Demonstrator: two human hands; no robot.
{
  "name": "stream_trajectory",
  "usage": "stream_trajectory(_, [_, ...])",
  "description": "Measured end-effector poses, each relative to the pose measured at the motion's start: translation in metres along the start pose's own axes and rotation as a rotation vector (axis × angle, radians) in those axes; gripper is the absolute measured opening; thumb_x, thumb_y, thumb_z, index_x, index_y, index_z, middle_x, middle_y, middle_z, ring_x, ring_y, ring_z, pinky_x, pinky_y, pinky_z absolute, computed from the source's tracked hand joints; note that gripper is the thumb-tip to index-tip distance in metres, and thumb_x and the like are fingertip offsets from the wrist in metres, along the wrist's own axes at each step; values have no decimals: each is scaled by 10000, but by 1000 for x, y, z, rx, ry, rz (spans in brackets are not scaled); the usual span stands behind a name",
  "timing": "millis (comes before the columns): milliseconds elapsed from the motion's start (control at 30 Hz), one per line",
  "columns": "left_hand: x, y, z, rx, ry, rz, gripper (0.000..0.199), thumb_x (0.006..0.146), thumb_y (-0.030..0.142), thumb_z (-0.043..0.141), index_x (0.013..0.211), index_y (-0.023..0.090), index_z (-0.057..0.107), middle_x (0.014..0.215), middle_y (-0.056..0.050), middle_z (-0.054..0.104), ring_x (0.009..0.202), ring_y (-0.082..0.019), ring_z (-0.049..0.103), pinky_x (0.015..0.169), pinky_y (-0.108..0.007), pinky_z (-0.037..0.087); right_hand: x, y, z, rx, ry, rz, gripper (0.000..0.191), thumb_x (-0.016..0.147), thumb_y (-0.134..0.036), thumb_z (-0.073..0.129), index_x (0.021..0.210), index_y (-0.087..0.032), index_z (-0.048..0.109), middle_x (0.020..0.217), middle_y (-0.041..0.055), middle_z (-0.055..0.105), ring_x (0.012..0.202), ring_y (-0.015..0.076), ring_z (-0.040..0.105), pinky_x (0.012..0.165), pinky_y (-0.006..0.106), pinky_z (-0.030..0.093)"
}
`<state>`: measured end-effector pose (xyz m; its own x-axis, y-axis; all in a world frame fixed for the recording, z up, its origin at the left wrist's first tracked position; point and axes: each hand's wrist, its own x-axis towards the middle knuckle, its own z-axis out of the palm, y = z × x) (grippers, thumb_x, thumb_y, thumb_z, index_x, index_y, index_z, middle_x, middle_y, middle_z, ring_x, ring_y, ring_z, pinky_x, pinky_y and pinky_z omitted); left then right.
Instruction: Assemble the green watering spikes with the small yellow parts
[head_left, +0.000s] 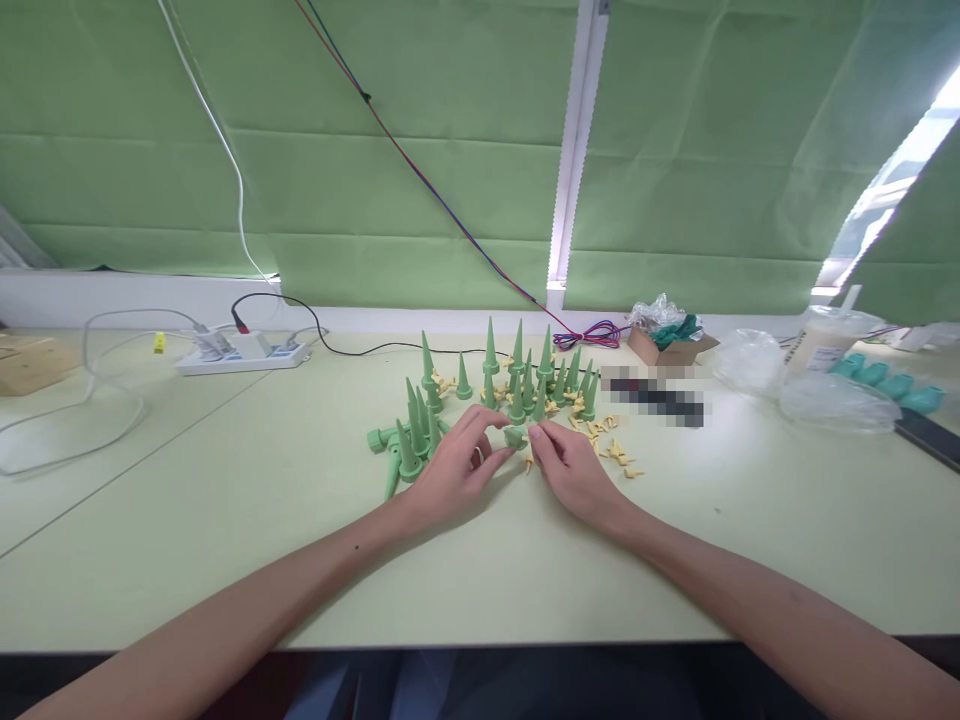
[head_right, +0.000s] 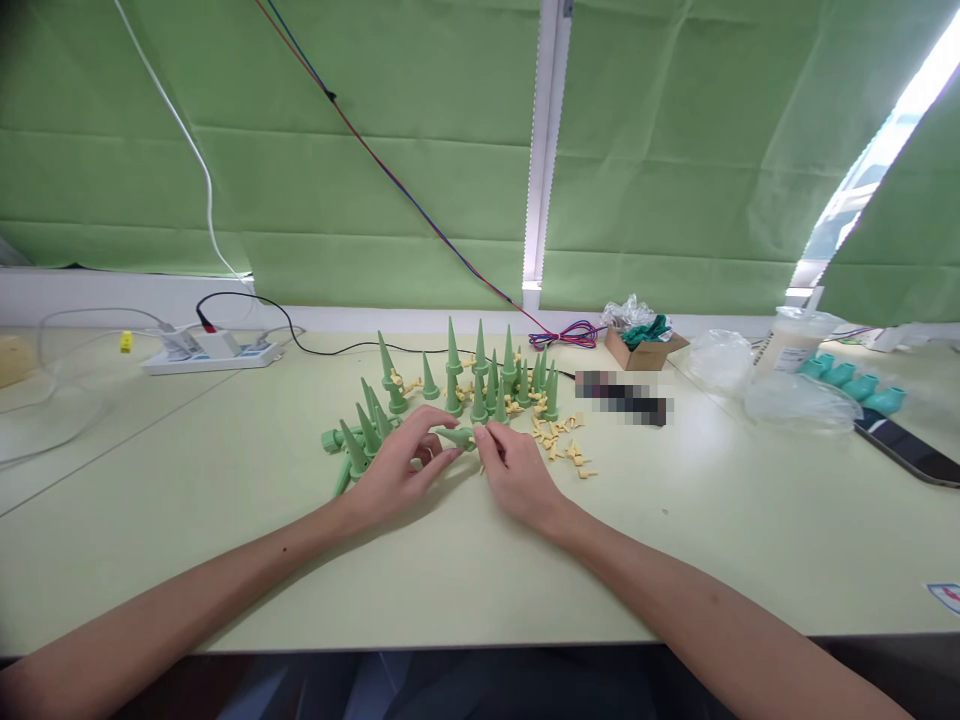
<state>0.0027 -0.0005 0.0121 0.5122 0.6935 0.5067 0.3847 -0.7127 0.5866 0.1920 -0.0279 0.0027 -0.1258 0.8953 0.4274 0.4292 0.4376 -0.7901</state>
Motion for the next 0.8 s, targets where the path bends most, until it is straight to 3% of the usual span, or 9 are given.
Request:
stream_trajectory(100, [2,2,-1,-14,18,-81,171,958,351,486,983,186,524,900,-22,566,617,-96,524,534,-219,446,1,1,0,69,27,24,407,1018,-455,339,687,-218,361,597,-37,389,541,124,368,532,269,299])
stream_trajectory(200, [2,3,-3,-11,-49,-121,393,1001,390,369,705,168,501,612,24,503,535,-97,450,529,-222,381,1,2,1,116,39,26,407,1019,-466,332,696,-221,360,606,-36,403,534,120,378,523,262,314])
stream_trajectory(300, [2,3,-4,-21,-123,-128,547,1015,428,297,576,155,475,515,22,475,508,-96,424,561,-236,366,0,1,0,121,17,8,402,1019,-457,344,695,-220,361,606,-36,410,536,119,386,524,259,321])
stream_trajectory(500, [1,6,-5,-97,-186,-201,596,1003,499,280,636,142,585,522,7,530,524,-111,476,575,-234,375,-1,-1,-1,109,-84,-31,395,1023,-426,355,688,-216,369,599,-40,424,549,119,397,555,261,329])
stream_trajectory(800, [2,5,-6,-120,-200,-189,518,1002,495,308,741,143,583,566,15,516,544,-119,464,576,-244,373,0,-1,-1,109,-86,-59,391,1018,-407,369,676,-218,379,577,-43,420,537,122,382,547,264,315])
